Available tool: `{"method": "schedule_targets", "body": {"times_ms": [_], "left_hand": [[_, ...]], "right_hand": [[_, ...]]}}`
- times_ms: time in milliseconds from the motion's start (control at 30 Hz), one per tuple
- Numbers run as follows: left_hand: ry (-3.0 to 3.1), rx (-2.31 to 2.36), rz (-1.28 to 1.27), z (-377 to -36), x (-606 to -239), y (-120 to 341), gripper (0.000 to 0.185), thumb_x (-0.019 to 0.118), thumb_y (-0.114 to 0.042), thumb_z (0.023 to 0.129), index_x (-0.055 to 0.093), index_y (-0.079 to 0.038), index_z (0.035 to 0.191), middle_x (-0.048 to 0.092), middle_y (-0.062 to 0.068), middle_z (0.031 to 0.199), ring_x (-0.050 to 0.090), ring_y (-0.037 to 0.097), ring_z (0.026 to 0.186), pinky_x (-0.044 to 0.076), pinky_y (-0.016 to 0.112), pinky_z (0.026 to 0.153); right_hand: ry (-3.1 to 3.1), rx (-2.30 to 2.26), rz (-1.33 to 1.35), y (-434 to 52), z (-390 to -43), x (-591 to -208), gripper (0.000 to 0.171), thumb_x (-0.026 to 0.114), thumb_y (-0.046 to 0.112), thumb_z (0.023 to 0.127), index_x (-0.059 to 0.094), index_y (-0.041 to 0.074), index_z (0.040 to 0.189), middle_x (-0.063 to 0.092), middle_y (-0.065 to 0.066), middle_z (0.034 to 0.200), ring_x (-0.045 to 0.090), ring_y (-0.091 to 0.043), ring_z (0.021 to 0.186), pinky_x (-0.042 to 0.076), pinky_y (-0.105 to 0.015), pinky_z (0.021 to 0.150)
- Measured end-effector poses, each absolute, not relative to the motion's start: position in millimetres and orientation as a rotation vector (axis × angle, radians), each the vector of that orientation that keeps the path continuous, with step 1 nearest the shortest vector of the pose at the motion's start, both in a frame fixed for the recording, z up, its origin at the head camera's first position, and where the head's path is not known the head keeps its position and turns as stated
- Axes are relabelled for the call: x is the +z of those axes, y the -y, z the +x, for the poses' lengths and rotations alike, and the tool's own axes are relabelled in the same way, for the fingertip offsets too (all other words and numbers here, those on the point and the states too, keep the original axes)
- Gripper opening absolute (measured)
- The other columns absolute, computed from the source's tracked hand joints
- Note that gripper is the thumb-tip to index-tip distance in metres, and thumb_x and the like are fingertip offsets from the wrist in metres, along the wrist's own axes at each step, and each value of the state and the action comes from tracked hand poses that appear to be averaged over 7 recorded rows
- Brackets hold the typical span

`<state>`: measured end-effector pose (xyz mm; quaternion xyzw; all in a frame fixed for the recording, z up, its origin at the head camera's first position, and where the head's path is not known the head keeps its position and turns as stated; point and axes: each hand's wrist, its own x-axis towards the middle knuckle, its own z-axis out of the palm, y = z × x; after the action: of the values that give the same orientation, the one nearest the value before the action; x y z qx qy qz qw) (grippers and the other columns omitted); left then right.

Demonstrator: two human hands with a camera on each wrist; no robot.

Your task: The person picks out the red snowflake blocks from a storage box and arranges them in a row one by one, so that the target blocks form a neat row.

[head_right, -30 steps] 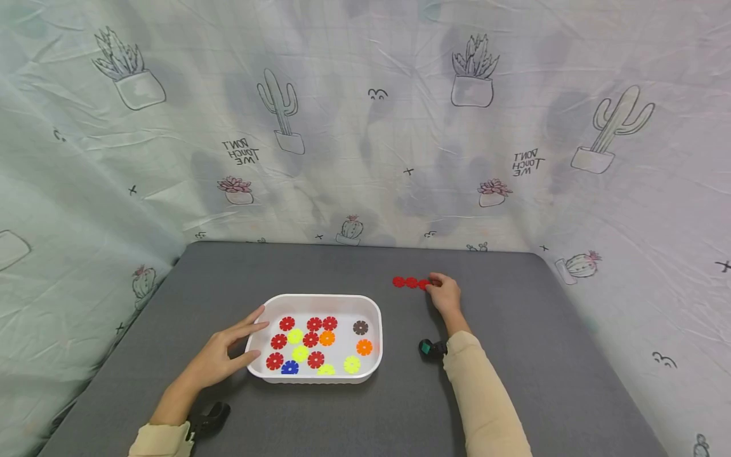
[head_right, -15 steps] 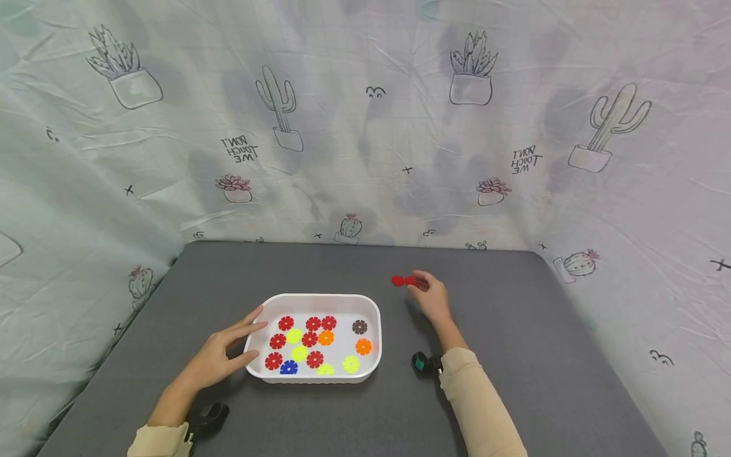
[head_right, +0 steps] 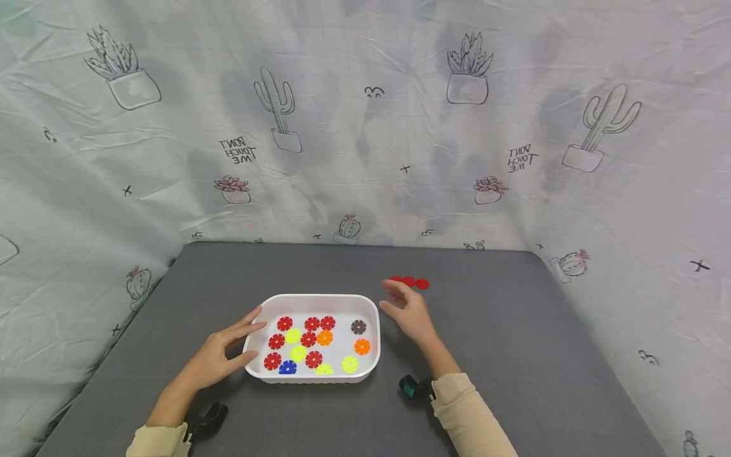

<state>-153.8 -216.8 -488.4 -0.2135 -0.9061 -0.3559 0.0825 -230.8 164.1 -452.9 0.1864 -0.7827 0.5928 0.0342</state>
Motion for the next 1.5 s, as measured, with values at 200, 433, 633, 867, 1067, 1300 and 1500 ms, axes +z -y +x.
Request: {"method": "schedule_targets", "body": {"times_ms": [200, 433, 633, 867, 1067, 1300, 1500], "left_hand": [[2.705, -1.065, -0.634, -153.9, -488.5, 217.0, 0.05, 0.068, -0.024, 0.079, 0.053, -0.013, 0.125, 0.031, -0.001, 0.145, 0.039, 0.025, 0.127, 0.037, 0.051, 0.094], [2.712, -1.095, -0.621, -153.7, -487.6, 216.3, 0.05, 0.067, -0.024, 0.079, 0.053, -0.013, 0.126, 0.031, -0.001, 0.145, 0.038, 0.027, 0.127, 0.036, 0.052, 0.095], [2.703, -1.087, -0.632, -154.6, -487.6, 216.2, 0.05, 0.067, -0.023, 0.079, 0.053, -0.012, 0.126, 0.031, 0.001, 0.145, 0.038, 0.028, 0.127, 0.036, 0.052, 0.095], [2.691, -1.093, -0.653, -154.3, -485.8, 216.0, 0.049, 0.067, -0.021, 0.079, 0.053, -0.012, 0.125, 0.032, 0.003, 0.144, 0.039, 0.029, 0.126, 0.036, 0.053, 0.095], [2.692, -1.077, -0.652, -154.2, -485.7, 217.1, 0.049, 0.067, -0.023, 0.079, 0.053, -0.012, 0.125, 0.033, 0.002, 0.144, 0.039, 0.028, 0.126, 0.036, 0.053, 0.095], [2.688, -1.03, -0.664, -154.9, -488.0, 218.1, 0.05, 0.067, -0.025, 0.079, 0.054, -0.013, 0.125, 0.033, 0.001, 0.144, 0.04, 0.025, 0.126, 0.037, 0.052, 0.094], [2.691, -1.077, -0.653, -154.5, -489.5, 218.2, 0.049, 0.067, -0.024, 0.079, 0.054, -0.013, 0.125, 0.033, 0.001, 0.144, 0.039, 0.027, 0.126, 0.037, 0.053, 0.094]], "right_hand": [[2.436, 1.838, 0.714, -144.3, -212.7, -431.9, 0.044, 0.061, 0.003, 0.082, 0.046, -0.008, 0.123, 0.049, -0.027, 0.125, 0.045, -0.04, 0.116, 0.035, -0.05, 0.097], [2.436, 1.873, 0.882, -121.8, -205.6, -422.4, 0.041, 0.059, 0.001, 0.083, 0.047, -0.01, 0.121, 0.05, -0.024, 0.122, 0.047, -0.038, 0.113, 0.034, -0.05, 0.099], [2.487, 1.837, 0.987, -102.2, -211.3, -434.9, 0.038, 0.06, 0.006, 0.084, 0.05, -0.002, 0.12, 0.054, -0.012, 0.121, 0.051, -0.03, 0.112, 0.039, -0.043, 0.097], [2.594, 1.833, 1.064, -81.9, -221.2, -452.1, 0.038, 0.064, 0.016, 0.082, 0.055, 0.007, 0.118, 0.056, -0.013, 0.12, 0.053, -0.028, 0.111, 0.043, -0.037, 0.095], [2.703, 1.728, 1.152, -69.1, -222.5, -454.4, 0.035, 0.065, 0.016, 0.081, 0.058, 0.01, 0.115, 0.059, -0.011, 0.116, 0.056, -0.028, 0.105, 0.046, -0.037, 0.091], [2.85, 1.682, 1.185, -59.0, -220.5, -463.9, 0.032, 0.066, 0.013, 0.08, 0.06, 0.009, 0.111, 0.063, -0.007, 0.11, 0.06, -0.02, 0.1, 0.048, -0.024, 0.085], [3.012, 1.51, 1.169, -57.7, -219.1, -471.3, 0.031, 0.068, 0.017, 0.078, 0.062, 0.013, 0.108, 0.065, 0.002, 0.104, 0.059, -0.009, 0.093, 0.048, -0.019, 0.082]]}}
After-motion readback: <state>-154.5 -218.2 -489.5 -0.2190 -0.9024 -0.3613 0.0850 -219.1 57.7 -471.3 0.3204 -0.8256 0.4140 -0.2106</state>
